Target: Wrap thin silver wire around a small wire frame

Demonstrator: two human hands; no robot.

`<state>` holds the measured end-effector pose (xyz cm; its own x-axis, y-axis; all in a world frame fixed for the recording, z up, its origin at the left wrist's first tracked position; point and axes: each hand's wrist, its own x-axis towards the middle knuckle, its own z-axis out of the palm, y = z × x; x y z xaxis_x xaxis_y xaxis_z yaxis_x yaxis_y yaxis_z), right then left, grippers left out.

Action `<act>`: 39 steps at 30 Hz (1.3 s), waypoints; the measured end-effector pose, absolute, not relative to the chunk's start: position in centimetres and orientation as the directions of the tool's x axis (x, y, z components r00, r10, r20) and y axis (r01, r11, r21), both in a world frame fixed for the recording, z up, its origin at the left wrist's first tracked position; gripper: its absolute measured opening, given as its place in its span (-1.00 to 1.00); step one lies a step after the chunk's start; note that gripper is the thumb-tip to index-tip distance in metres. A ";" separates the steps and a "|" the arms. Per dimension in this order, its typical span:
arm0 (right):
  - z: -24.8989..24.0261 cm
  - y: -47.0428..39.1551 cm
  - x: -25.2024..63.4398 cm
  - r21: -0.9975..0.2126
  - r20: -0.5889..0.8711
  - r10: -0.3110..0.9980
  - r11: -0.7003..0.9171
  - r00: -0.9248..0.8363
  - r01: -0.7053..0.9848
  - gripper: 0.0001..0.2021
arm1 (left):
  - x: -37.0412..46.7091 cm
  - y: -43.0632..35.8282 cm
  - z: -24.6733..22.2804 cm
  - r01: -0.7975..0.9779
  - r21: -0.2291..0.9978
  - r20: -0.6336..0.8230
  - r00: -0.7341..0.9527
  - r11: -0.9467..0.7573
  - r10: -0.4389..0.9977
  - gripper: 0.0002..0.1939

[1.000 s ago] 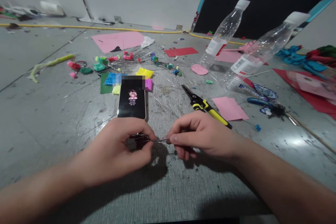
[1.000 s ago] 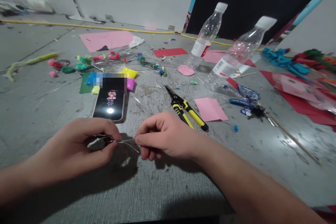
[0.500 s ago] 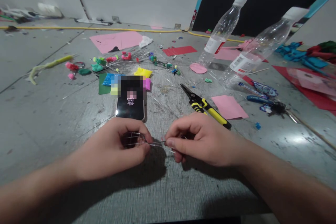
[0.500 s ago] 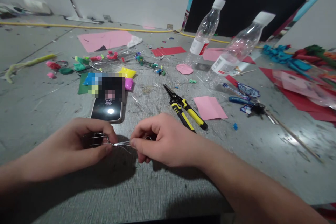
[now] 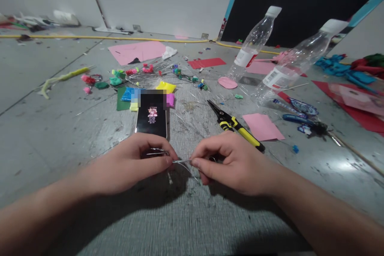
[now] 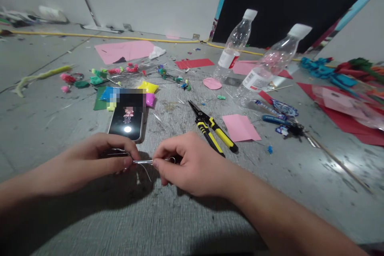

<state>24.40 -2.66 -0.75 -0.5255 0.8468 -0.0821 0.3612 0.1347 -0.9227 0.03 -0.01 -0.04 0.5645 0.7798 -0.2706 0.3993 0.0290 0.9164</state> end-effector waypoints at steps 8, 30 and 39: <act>-1.0 -2.7 24.3 -0.940 -0.119 0.869 0.058 -0.481 0.336 -0.81 | 0.5 0.1 0.6 0.447 0.892 -0.315 0.518 0.063 0.795 -0.74; -1.5 -2.1 24.8 -0.911 -0.346 0.570 -0.393 -0.745 0.122 -0.79 | -0.1 -0.1 0.2 0.378 0.916 -0.370 0.659 0.137 0.655 -0.90; -1.8 -2.2 24.7 -0.753 0.372 0.689 0.616 -0.621 0.233 -0.91 | 0.0 0.1 -0.1 0.370 0.906 -0.392 0.558 0.204 0.731 -0.86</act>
